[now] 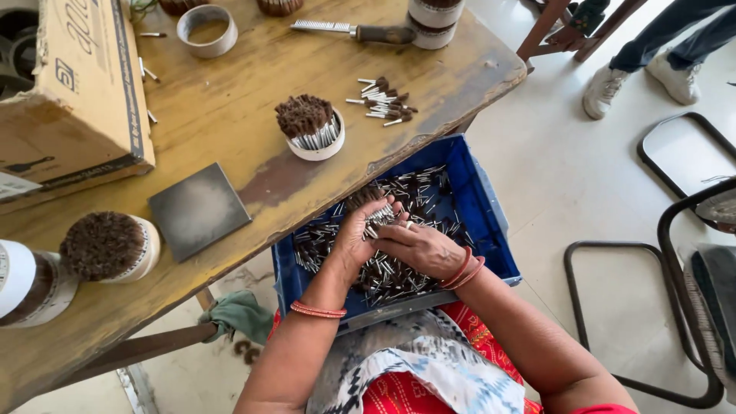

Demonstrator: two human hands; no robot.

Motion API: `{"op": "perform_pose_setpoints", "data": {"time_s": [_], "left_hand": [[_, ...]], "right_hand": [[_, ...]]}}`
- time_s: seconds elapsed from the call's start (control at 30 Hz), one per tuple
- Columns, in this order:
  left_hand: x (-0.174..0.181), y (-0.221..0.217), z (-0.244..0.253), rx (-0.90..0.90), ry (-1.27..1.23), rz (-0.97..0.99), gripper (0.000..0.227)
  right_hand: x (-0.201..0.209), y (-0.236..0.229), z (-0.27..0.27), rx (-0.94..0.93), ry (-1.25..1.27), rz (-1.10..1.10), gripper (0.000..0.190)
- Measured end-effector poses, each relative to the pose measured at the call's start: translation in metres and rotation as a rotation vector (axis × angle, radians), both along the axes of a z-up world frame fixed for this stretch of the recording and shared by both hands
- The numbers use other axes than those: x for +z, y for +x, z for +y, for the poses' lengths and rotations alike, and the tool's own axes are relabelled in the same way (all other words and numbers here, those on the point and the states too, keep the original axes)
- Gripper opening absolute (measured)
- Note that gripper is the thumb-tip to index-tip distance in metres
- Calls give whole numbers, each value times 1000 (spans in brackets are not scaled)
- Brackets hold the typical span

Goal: The person sits at a workbench and assembles brushes, picking bristle tufts and metal ferrules from a blue bin and pressing the tufts into the ferrules by hand. Finished brush heads are placed in a holder on the bench while loose brush parts remain in the bin.

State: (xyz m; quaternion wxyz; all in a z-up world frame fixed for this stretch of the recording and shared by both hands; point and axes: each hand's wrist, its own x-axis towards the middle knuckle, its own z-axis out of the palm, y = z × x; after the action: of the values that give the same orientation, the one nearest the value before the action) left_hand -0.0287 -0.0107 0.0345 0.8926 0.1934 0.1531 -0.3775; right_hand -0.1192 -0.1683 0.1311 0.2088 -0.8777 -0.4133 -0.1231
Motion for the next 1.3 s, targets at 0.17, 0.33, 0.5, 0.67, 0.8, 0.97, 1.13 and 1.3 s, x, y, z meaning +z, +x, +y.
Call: {"op": "perform_pose_setpoints", "data": {"time_s": [0.17, 0.33, 0.5, 0.67, 0.8, 0.97, 1.13, 1.3], "left_hand": [[-2, 0, 4, -1, 124, -168, 23], [11, -12, -7, -41, 163, -349, 27], [28, -10, -7, -64, 234, -260, 32], [67, -17, -9, -257, 230, -503, 44], [30, -10, -17, -387, 379, -562, 51], [17, 0, -20, -76, 636, -747, 49], [44, -3, -11, -14, 976, -1106, 44], [31, 1, -13, -9, 732, -678, 34]], "right_hand": [[25, -5, -6, -237, 341, -173, 29], [27, 2, -3, -199, 198, -198, 28], [32, -1, -4, -372, 217, -234, 51], [31, 9, -2, -333, 248, -91, 103], [9, 14, -13, -371, 240, 317, 87], [30, 14, -12, -356, 256, 82, 68], [18, 15, -10, -463, 340, -17, 33], [19, 13, -9, -382, 254, -130, 20]]}}
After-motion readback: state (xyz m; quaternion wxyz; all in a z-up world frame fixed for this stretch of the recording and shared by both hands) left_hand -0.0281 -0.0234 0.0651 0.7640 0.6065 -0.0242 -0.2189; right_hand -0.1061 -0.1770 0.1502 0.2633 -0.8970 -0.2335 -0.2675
